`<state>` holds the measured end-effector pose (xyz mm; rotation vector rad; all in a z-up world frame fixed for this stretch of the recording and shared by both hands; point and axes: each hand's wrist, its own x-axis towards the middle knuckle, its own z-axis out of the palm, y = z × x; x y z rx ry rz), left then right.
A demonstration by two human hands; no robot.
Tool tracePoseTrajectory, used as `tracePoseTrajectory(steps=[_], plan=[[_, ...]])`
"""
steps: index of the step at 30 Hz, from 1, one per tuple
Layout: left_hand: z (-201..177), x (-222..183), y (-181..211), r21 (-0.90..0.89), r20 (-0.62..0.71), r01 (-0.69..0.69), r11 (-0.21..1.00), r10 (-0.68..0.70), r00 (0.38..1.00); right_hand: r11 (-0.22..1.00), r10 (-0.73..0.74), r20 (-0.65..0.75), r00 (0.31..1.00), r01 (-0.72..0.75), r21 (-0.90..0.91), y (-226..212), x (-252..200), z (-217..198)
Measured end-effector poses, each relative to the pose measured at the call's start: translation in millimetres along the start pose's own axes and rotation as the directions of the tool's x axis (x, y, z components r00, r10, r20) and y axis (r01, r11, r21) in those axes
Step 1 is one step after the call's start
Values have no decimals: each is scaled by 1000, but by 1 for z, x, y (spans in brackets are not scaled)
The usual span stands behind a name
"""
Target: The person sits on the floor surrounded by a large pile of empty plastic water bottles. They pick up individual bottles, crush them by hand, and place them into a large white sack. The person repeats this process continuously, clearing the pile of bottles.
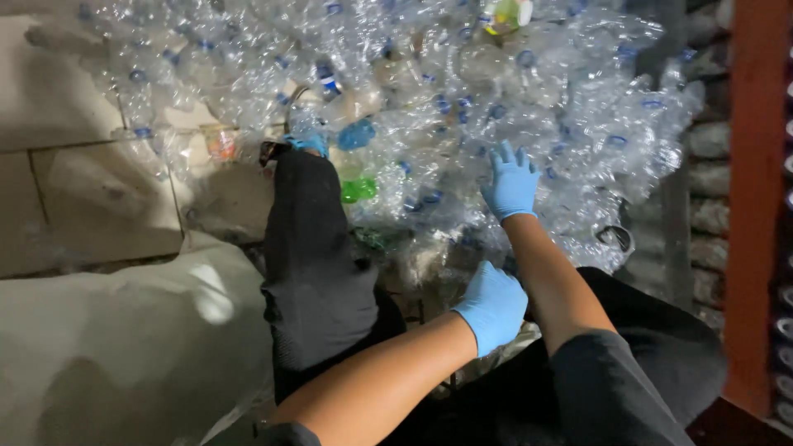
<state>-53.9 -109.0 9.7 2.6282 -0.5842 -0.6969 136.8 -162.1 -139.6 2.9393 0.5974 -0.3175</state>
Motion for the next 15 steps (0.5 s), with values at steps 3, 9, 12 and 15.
tracePoseTrajectory(steps=[3, 9, 12, 15], plan=[[14, 8, -9, 22, 24, 94, 995, -95, 995, 987, 91, 63, 994, -81, -135, -12, 15, 15], [-16, -10, -22, -26, -74, 99, 995, -100, 992, 977, -15, 52, 999, 26, -212, 26, 36, 40], [-22, -10, -33, 1, -144, 55, 998, -55, 988, 995, -15, 53, 998, 20, -95, 50, 30, 0], [-31, -6, -51, 7, -181, 71, 997, -68, 981, 978, 121, 224, 967, -154, 138, 65, 5, -71]])
